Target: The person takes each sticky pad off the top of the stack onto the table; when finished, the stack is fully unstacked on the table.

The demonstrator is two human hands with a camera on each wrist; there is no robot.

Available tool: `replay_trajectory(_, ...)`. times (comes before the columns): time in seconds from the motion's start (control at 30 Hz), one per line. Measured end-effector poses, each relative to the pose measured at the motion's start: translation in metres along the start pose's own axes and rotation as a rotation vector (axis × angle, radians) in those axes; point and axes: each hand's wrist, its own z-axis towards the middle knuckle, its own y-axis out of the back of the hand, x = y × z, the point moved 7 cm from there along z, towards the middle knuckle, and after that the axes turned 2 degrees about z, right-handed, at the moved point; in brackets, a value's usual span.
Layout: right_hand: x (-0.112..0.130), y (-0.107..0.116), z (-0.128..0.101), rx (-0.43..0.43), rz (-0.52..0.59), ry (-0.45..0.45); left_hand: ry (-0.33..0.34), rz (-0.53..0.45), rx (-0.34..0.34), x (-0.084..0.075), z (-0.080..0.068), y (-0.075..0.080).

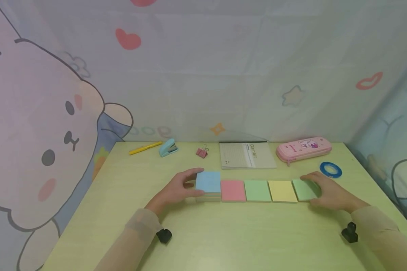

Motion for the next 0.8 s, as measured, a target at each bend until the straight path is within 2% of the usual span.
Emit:
replay_trajectory(0.6, -0.0031, -0.0064, -0.0002, 0.052, 0.01, 0.023, -0.001, -0.014, 0.001, 0.0004, -0.0009, -0.0008)
replay_trajectory(0.8, -0.0036, -0.0054, -0.0008, 0.059, 0.016, 0.003, -0.001, -0.014, -0.002, 0.0019, -0.0002, -0.0003)
